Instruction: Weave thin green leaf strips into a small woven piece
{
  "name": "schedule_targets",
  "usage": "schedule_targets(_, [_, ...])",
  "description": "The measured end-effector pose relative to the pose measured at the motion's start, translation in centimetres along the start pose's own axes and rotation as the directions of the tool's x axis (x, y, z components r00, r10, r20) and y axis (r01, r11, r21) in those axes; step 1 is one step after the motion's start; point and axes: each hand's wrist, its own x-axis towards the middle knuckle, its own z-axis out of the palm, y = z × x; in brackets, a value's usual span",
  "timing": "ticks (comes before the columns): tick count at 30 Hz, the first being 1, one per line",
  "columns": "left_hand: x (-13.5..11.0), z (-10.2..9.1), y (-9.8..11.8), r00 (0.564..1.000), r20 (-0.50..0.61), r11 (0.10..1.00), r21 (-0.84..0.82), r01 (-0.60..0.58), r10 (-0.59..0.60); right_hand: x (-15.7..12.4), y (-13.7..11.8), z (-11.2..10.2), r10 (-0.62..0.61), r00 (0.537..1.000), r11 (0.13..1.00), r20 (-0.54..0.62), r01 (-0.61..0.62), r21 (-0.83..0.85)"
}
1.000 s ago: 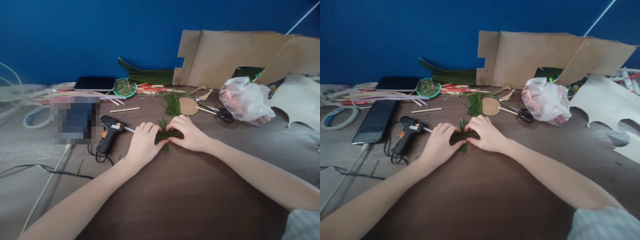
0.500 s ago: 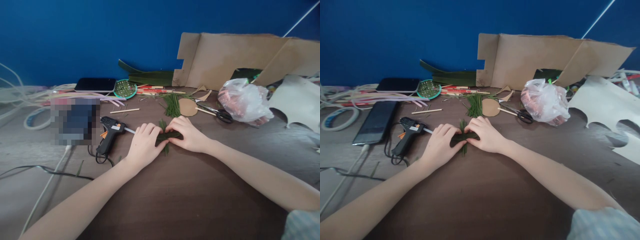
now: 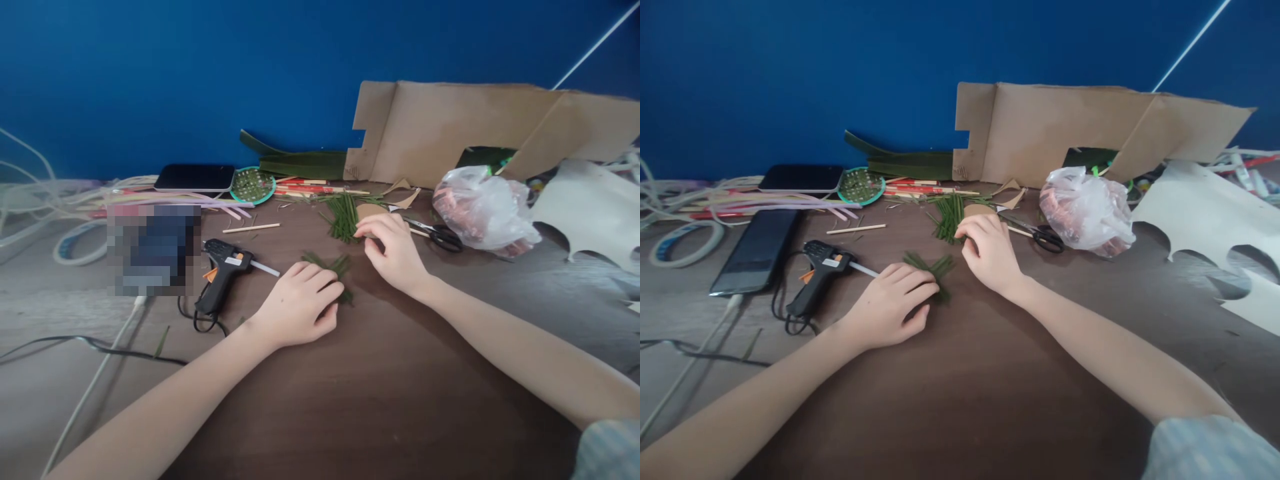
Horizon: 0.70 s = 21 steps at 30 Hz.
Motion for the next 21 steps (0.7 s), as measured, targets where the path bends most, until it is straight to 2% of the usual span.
schedule_targets(3, [-0.1, 0.1, 0.2, 1.000, 0.022, 1.000, -0.010, 0.001, -0.001, 0.1, 0.2, 0.0, -0.037, 0.999, 0.998, 0.030, 0.038, -0.055])
schedule_targets(6, [-0.2, 0.0, 0.4, 1.000, 0.029, 1.000, -0.015, 0.009, -0.009, 0.0, 0.1, 0.2, -0.126, 0.981, 0.989, 0.147, 0.136, -0.063])
schedule_targets(9, [-0.2, -0.1, 0.6, 1.000, 0.012, 0.999, -0.048, 0.011, -0.010, 0.0, 0.1, 0.4, -0.133, 0.957, 0.982, 0.257, 0.162, -0.097])
schedule_targets(11, [-0.3, -0.1, 0.6, 1.000, -0.011, 0.996, -0.085, 0.013, -0.014, 0.0, 0.1, 0.6, -0.127, 0.949, 0.982, 0.288, 0.161, -0.098])
schedule_targets(14, [-0.4, 0.0, 0.4, 0.998, -0.046, 0.987, -0.154, 0.040, -0.048, 0.0, 0.1, 0.6, -0.139, 0.960, 0.983, 0.244, 0.164, -0.085])
schedule_targets(18, [-0.4, -0.1, 0.0, 0.984, -0.080, 0.959, -0.251, 0.135, -0.159, -0.2, -0.3, -0.1, -0.224, 0.970, 0.972, 0.094, 0.229, -0.050])
schedule_targets(21, [-0.3, -0.1, -0.2, 0.960, -0.094, 0.926, -0.302, 0.225, -0.264, -0.7, -1.0, -0.6, -0.355, 0.934, 0.931, -0.030, 0.357, 0.076])
